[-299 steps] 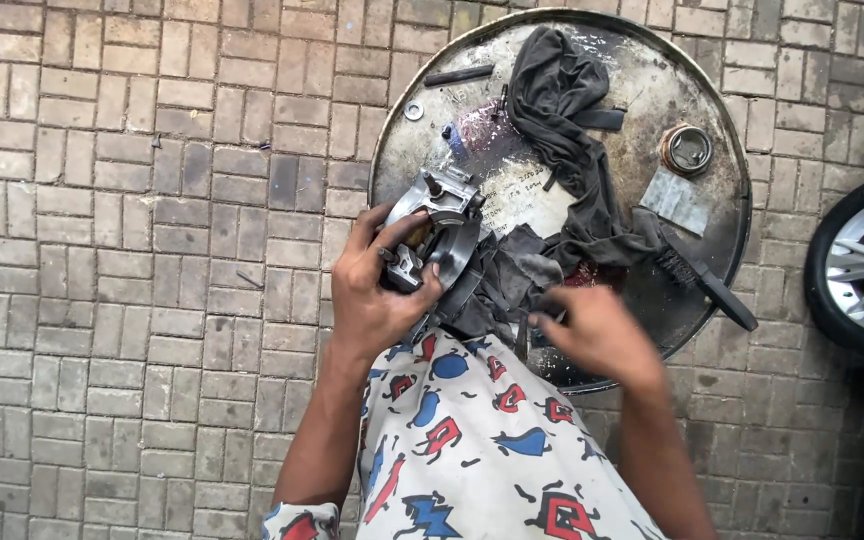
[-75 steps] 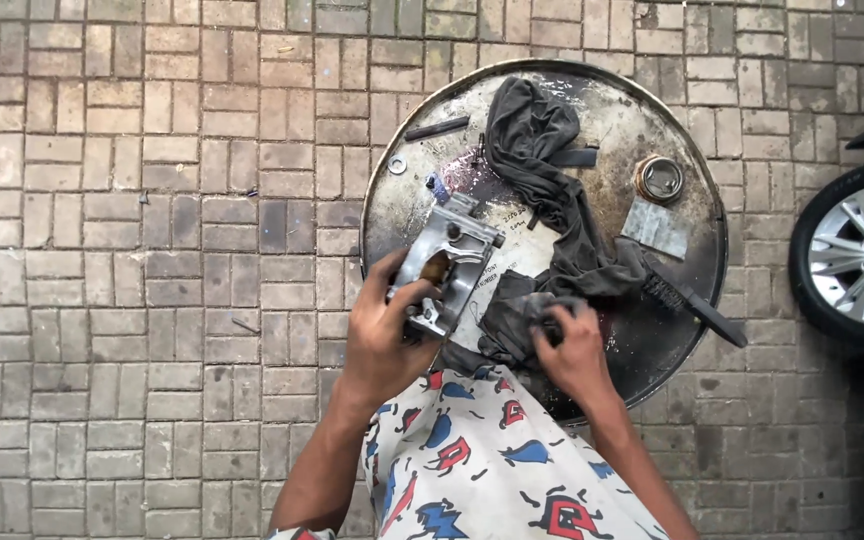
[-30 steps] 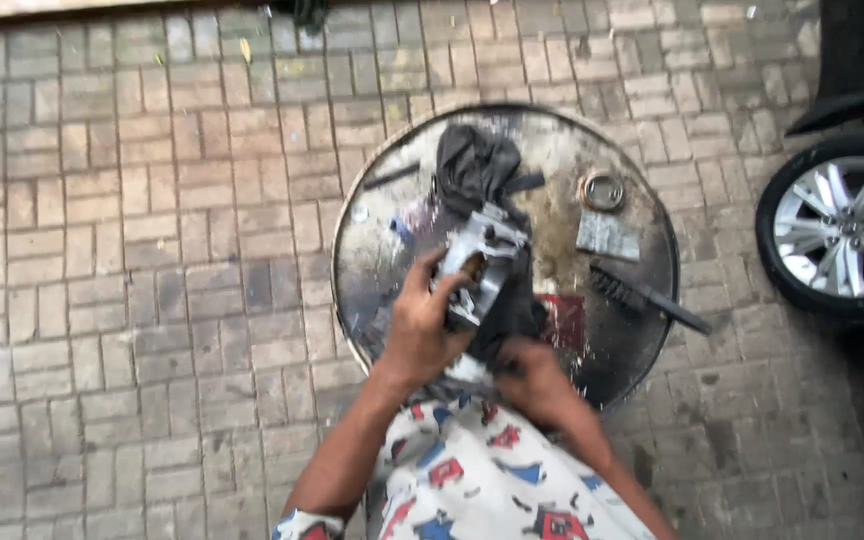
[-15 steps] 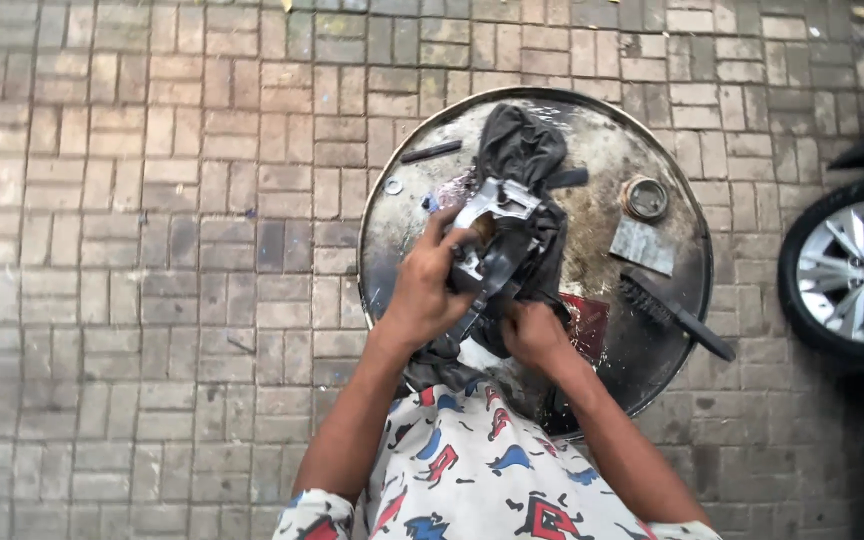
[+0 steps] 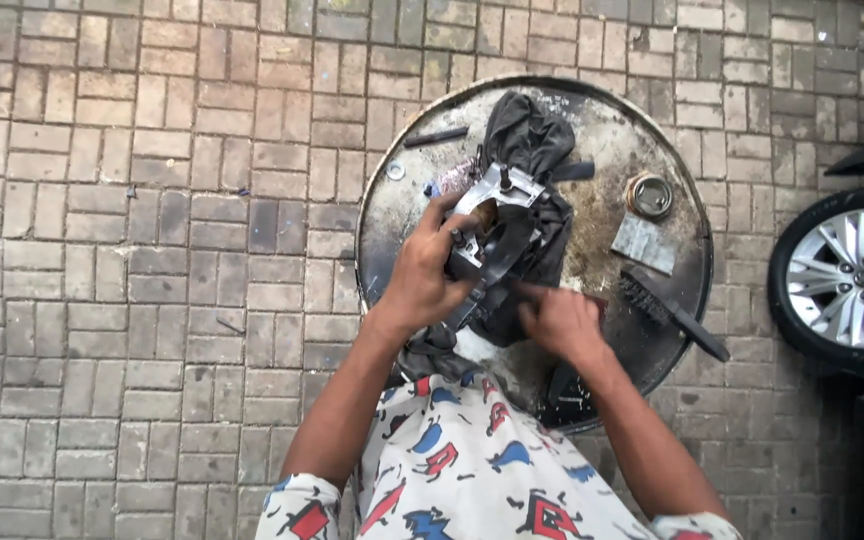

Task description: The person cleans a silver mechanical part using a dark cloth. They wipe the exterior surfaces and interior cavities of the part, rotating it to access different areas. The person also wipes their hands on the cloth during the process.

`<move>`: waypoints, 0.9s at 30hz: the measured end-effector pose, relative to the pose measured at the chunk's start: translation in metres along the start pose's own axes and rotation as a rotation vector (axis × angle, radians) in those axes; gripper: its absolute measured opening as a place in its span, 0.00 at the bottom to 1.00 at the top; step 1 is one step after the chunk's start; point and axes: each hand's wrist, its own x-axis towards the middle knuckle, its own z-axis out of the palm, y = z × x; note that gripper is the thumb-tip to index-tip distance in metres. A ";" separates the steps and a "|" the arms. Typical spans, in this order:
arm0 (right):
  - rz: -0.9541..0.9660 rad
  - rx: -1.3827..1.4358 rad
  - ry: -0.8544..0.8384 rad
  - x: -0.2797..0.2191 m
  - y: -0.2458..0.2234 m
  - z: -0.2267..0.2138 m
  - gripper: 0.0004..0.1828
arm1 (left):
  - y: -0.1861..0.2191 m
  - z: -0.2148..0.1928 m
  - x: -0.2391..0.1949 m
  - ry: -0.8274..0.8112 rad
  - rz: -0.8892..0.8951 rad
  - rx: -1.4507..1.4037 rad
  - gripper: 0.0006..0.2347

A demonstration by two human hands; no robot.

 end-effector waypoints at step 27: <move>-0.019 -0.282 -0.017 -0.006 -0.036 -0.003 0.20 | -0.004 0.015 -0.012 -0.016 0.006 0.018 0.19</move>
